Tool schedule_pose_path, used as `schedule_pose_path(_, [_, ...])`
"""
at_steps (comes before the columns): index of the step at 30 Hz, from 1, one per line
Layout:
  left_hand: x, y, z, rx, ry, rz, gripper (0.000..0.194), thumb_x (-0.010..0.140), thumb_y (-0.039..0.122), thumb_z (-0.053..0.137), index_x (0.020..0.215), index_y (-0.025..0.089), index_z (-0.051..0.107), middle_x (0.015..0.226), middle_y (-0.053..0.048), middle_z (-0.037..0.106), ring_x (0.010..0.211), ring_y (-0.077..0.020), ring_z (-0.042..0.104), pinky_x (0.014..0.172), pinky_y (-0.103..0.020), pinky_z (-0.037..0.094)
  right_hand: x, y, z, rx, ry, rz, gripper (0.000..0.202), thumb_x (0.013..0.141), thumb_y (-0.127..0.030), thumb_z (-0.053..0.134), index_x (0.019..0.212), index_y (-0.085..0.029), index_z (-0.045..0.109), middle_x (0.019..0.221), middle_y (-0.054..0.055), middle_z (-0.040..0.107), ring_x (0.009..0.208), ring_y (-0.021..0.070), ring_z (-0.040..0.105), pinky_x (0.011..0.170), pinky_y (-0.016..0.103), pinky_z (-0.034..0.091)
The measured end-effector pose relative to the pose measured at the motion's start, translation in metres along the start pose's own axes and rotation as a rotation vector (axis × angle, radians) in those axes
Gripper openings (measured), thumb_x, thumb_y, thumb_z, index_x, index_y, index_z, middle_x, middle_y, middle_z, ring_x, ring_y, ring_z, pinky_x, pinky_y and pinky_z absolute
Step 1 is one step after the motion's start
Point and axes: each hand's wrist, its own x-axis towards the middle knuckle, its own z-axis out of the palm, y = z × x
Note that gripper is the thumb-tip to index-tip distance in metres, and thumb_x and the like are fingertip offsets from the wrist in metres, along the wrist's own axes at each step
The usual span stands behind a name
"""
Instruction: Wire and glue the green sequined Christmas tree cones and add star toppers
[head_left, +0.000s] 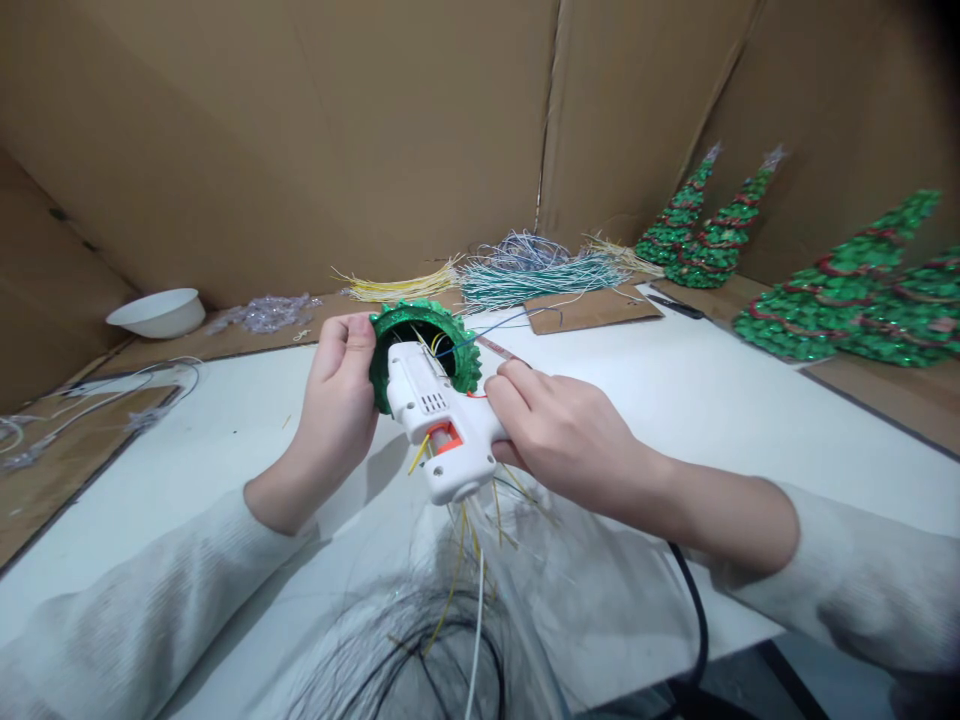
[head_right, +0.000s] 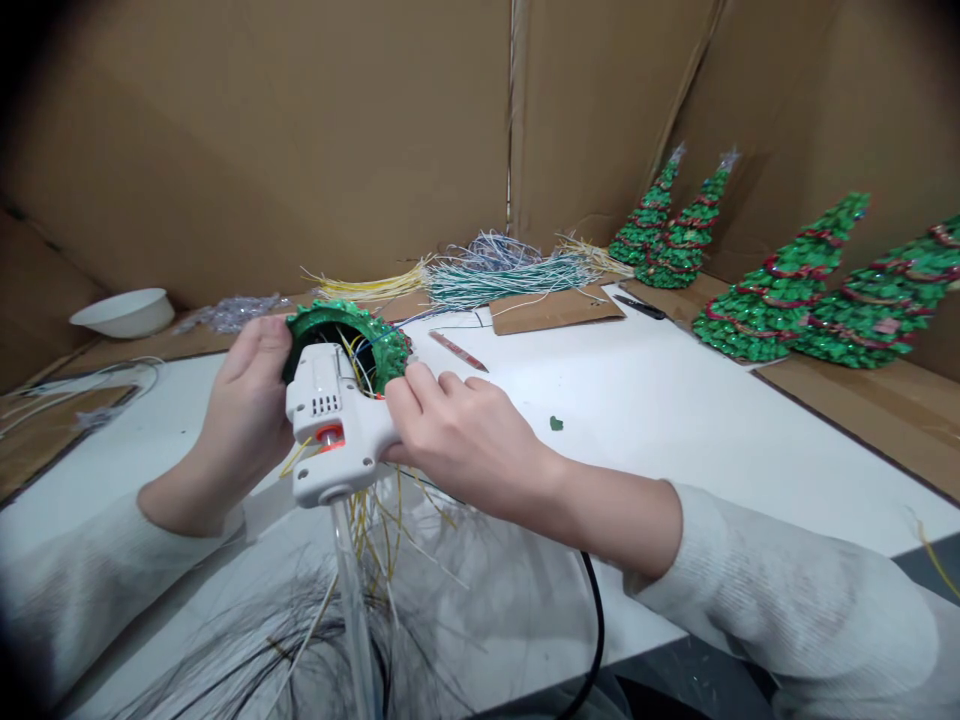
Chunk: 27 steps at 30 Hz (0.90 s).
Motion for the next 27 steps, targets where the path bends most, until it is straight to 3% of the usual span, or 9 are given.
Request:
schedule_pose_path(11, [0.001, -0.002, -0.002, 0.027, -0.011, 0.048, 0.021, 0.087, 0.04, 0.052, 0.088, 0.019, 0.056, 0.078, -0.001, 0.054, 0.066, -0.0119, 0.05, 0.055, -0.023, 0.041, 0.0, -0.001, -0.003, 0.101, -0.039, 0.055, 0.023, 0.087, -0.038, 0.049, 0.083, -0.016, 0.049, 0.077, 0.005, 0.057, 0.059, 0.0177, 0.057, 0.044, 0.029, 0.031])
schedule_pose_path(16, [0.003, -0.007, -0.005, 0.048, -0.018, 0.068, 0.025, 0.085, 0.045, 0.053, 0.091, 0.021, 0.057, 0.084, -0.003, 0.057, 0.074, -0.0158, 0.054, 0.062, -0.027, 0.045, -0.002, 0.002, -0.007, 0.187, -0.059, 0.065, 0.019, 0.087, -0.03, 0.046, 0.09, -0.013, 0.053, 0.091, 0.01, 0.062, 0.064, 0.0184, 0.061, 0.046, 0.028, 0.041])
schedule_pose_path(19, [0.006, -0.008, -0.007, 0.032, -0.011, 0.058, 0.027, 0.083, 0.047, 0.055, 0.091, 0.022, 0.057, 0.084, -0.004, 0.057, 0.075, -0.0174, 0.054, 0.062, -0.028, 0.044, -0.007, 0.005, -0.012, 0.218, -0.004, 0.052, 0.024, 0.085, -0.02, 0.042, 0.103, -0.009, 0.052, 0.106, 0.015, 0.061, 0.075, 0.0203, 0.064, 0.054, 0.029, 0.049])
schedule_pose_path(23, [0.01, -0.008, -0.009, 0.002, 0.017, 0.043, 0.028, 0.08, 0.049, 0.057, 0.087, 0.021, 0.056, 0.08, -0.003, 0.054, 0.07, -0.0161, 0.051, 0.058, -0.027, 0.04, -0.023, 0.014, -0.013, 0.247, 0.059, 0.066, 0.037, 0.085, -0.017, 0.04, 0.122, -0.011, 0.041, 0.115, 0.017, 0.052, 0.071, 0.0158, 0.062, 0.056, 0.029, 0.051])
schedule_pose_path(27, [0.013, -0.009, -0.011, 0.009, 0.045, 0.035, 0.029, 0.08, 0.049, 0.057, 0.086, 0.021, 0.055, 0.079, -0.002, 0.053, 0.069, -0.0161, 0.049, 0.058, -0.027, 0.039, -0.045, 0.031, -0.006, 0.393, 0.232, 0.201, 0.039, 0.08, -0.026, 0.057, 0.116, -0.019, 0.042, 0.108, 0.012, 0.052, 0.088, 0.0192, 0.059, 0.063, 0.029, 0.052])
